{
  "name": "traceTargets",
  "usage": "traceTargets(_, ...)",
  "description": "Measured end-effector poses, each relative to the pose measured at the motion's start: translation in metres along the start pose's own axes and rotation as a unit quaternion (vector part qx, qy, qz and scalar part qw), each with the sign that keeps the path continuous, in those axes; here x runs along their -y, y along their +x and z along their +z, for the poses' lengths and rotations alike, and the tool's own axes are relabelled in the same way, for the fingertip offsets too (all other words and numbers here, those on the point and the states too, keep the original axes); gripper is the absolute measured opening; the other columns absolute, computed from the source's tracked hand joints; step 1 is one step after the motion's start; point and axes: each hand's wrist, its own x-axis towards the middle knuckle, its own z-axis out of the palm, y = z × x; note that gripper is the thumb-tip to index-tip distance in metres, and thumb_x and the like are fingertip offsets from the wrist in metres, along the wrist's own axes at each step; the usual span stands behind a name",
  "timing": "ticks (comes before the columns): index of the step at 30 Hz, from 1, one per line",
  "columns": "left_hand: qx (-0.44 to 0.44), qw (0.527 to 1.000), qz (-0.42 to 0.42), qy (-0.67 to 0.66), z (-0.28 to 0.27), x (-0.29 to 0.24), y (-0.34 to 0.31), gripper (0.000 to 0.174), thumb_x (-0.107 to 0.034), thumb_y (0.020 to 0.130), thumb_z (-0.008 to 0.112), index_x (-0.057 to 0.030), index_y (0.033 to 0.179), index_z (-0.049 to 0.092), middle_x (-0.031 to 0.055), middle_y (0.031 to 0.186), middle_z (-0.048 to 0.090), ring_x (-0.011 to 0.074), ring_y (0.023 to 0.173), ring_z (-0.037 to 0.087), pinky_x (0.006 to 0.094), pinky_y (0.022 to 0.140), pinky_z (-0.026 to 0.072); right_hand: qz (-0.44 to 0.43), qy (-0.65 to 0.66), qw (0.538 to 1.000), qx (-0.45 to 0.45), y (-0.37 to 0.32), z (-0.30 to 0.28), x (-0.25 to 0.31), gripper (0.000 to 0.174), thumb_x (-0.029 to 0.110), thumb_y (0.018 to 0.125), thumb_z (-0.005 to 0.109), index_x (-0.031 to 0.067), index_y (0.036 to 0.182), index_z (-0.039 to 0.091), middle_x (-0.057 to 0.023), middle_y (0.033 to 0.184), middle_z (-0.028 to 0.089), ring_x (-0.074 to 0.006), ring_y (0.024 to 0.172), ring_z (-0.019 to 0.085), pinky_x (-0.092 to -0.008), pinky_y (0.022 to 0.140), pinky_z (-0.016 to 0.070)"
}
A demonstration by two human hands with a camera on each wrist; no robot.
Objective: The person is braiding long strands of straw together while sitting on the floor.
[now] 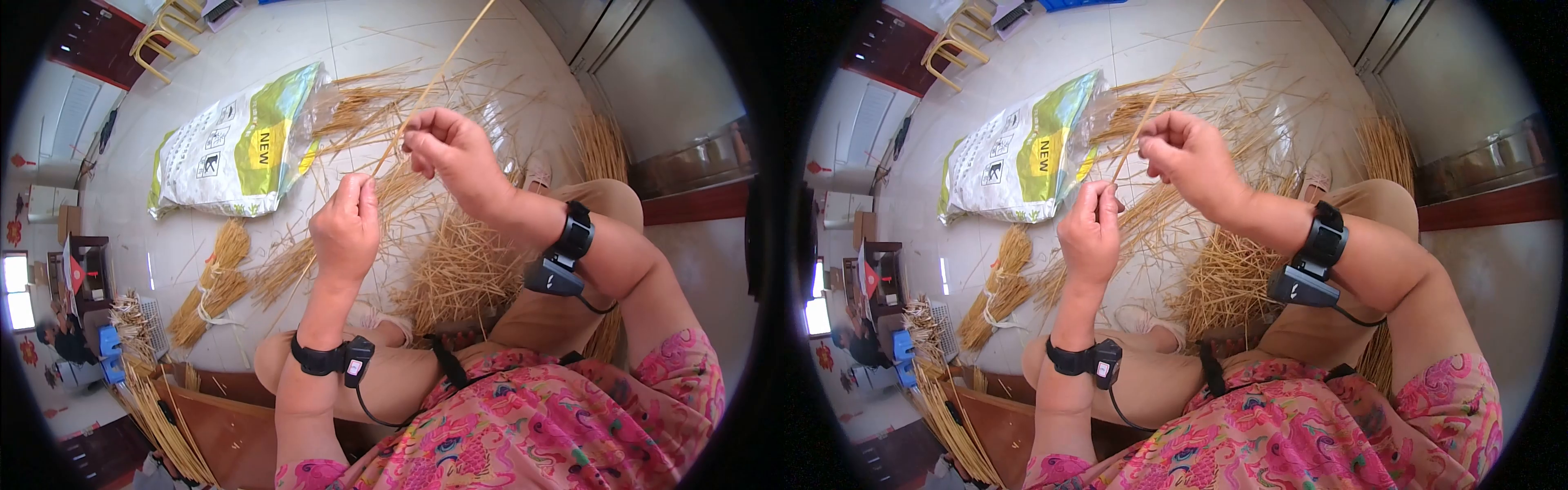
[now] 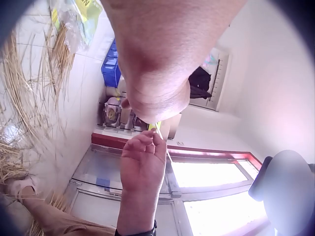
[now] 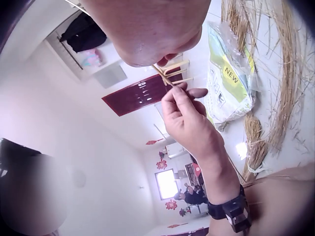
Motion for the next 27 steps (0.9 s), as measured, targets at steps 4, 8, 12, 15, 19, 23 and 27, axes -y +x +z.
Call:
traceTargets(4,0.006,1.0,-0.009,-0.004,-0.005,0.005,-0.004,0.005,-0.011,0.087,0.056,-0.0066,0.085,0.056,0.0104,0.063,0.058,0.0273,0.052,0.056,0.0348,0.048,0.0428,-0.037,-0.001,0.998,-0.043,0.011,-0.013,0.015,0.009,0.006,0.086,0.058,0.002,0.092,0.054,-0.0028,0.074,0.057,-0.0065,0.055,0.05,-0.019,0.048,0.0386)
traceTargets(8,0.016,1.0,-0.02,-0.007,-0.009,0.007,-0.008,0.006,-0.009,0.089,0.054,-0.0041,0.086,0.056,0.0084,0.064,0.059,0.0213,0.055,0.058,0.0303,0.052,0.0436,-0.13,-0.075,0.985,-0.084,0.022,-0.022,0.025,0.017,0.01,0.086,0.061,0.002,0.098,0.052,-0.0017,0.073,0.056,-0.004,0.054,0.048,-0.0166,0.046,0.0346)
traceTargets(12,0.019,1.0,-0.007,-0.013,-0.01,0.009,-0.007,0.006,-0.011,0.088,0.055,-0.0059,0.086,0.056,0.0096,0.062,0.058,0.0256,0.052,0.057,0.0336,0.049,0.0429,-0.151,-0.152,0.976,-0.03,0.024,-0.028,0.028,0.019,0.009,0.084,0.061,-0.0043,0.099,0.059,-0.0021,0.074,0.061,-0.0059,0.063,0.054,-0.0204,0.057,0.0461)
traceTargets(15,0.035,0.998,-0.019,-0.041,-0.012,0.008,-0.007,0.006,-0.011,0.088,0.055,-0.0057,0.086,0.056,0.0092,0.062,0.059,0.0246,0.053,0.058,0.0328,0.05,0.0437,-0.158,-0.172,0.971,-0.046,0.022,-0.026,0.029,0.014,0.009,0.085,0.061,-0.0037,0.092,0.062,-0.0022,0.075,0.063,-0.0053,0.066,0.055,-0.0193,0.058,0.0461)
traceTargets(19,0.057,0.995,-0.051,-0.068,-0.016,0.005,-0.006,0.009,-0.008,0.09,0.051,-0.0013,0.086,0.055,0.0068,0.065,0.059,0.0143,0.058,0.059,0.0265,0.056,0.0452,-0.181,-0.216,0.958,-0.052,0.024,-0.03,0.024,0.011,0.007,0.082,0.061,-0.0023,0.088,0.063,-0.0031,0.073,0.063,-0.006,0.065,0.055,-0.0211,0.059,0.0465)
traceTargets(23,0.043,0.994,-0.05,-0.083,-0.015,0.007,-0.007,0.01,-0.008,0.091,0.05,-0.0008,0.087,0.056,0.0063,0.064,0.059,0.0127,0.059,0.059,0.0254,0.055,0.045,-0.173,-0.307,0.936,-0.018,0.022,-0.03,0.011,0.009,0.006,0.079,0.061,-0.0013,0.085,0.062,-0.0056,0.069,0.062,-0.0081,0.063,0.056,-0.0238,0.058,0.047)
traceTargets(27,0.029,0.996,-0.044,-0.078,-0.013,0.006,-0.005,0.01,-0.008,0.091,0.05,-0.0006,0.087,0.056,0.0058,0.063,0.06,0.0112,0.058,0.058,0.0241,0.056,0.0449,-0.164,-0.34,0.924,0.058,0.007,-0.021,0.0,0.007,0.005,0.076,0.061,0.0005,0.081,0.062,-0.0092,0.068,0.062,-0.0134,0.061,0.059,-0.0273,0.058,0.0476)
